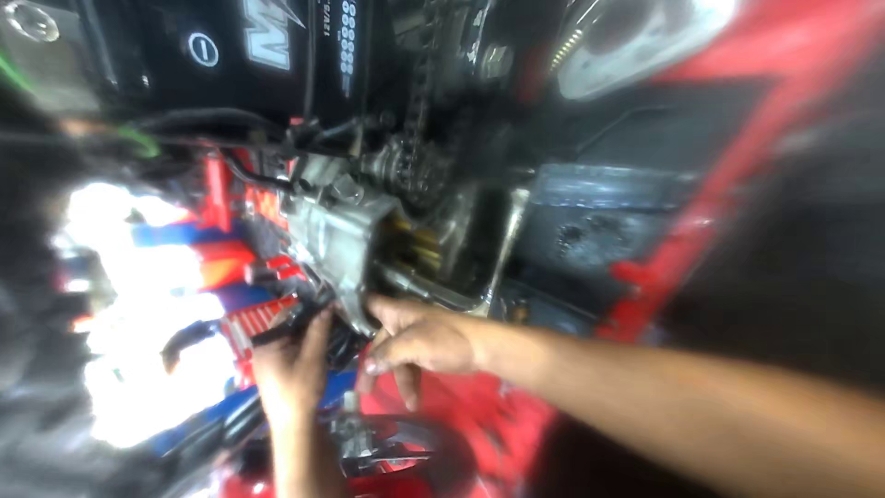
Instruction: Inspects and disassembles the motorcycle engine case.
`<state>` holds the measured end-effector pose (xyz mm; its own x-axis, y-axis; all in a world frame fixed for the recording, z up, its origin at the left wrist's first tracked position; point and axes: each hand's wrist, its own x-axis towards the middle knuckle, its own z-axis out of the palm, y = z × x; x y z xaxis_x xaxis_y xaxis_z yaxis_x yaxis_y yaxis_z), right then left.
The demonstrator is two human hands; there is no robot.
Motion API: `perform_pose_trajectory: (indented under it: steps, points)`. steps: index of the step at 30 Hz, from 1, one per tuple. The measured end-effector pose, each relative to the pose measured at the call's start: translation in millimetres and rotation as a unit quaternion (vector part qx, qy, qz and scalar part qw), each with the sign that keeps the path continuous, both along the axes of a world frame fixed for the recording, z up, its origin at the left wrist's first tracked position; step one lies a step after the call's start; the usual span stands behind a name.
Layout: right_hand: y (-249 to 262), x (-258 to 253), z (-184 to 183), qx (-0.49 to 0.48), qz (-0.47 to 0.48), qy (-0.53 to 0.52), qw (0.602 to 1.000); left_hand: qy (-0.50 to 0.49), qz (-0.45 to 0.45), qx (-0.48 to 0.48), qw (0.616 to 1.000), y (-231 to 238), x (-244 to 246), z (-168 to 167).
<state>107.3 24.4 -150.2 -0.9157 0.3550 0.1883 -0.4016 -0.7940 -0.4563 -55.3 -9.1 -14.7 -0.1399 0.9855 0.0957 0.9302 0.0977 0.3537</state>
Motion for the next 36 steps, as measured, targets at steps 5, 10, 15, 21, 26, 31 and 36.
perform_pose_trajectory:
  steps: [5, 10, 15, 21, 26, 31, 36]
  points:
    - [-19, 29, -14, 0.163, -0.018, -0.156, 0.974, -0.04, 0.079, 0.045, 0.995, -14, 7, -17]
    - [-17, 60, -32, 0.221, -0.202, -0.327, 0.896, -0.057, 0.089, 0.087, 0.991, -4, 18, -23]
    - [26, 53, -26, 0.242, -0.283, -0.422, 0.826, -0.152, 0.085, 0.162, 0.971, 9, 29, -28]
    - [42, 33, -30, 0.419, -0.396, -0.476, 0.664, -0.295, 0.12, 0.162, 0.934, 4, 22, -14]
    - [50, 43, -26, 0.355, -0.27, -0.422, 0.789, -0.083, 0.055, -0.008, 0.995, -12, -1, 22]
    - [39, 50, -42, 0.323, -0.304, -0.438, 0.782, 0.189, 0.074, -0.02, 0.979, -15, -8, 83]
    - [28, 51, -51, 0.288, -0.3, -0.443, 0.794, -0.007, 0.033, 0.186, 0.982, -37, 3, 77]
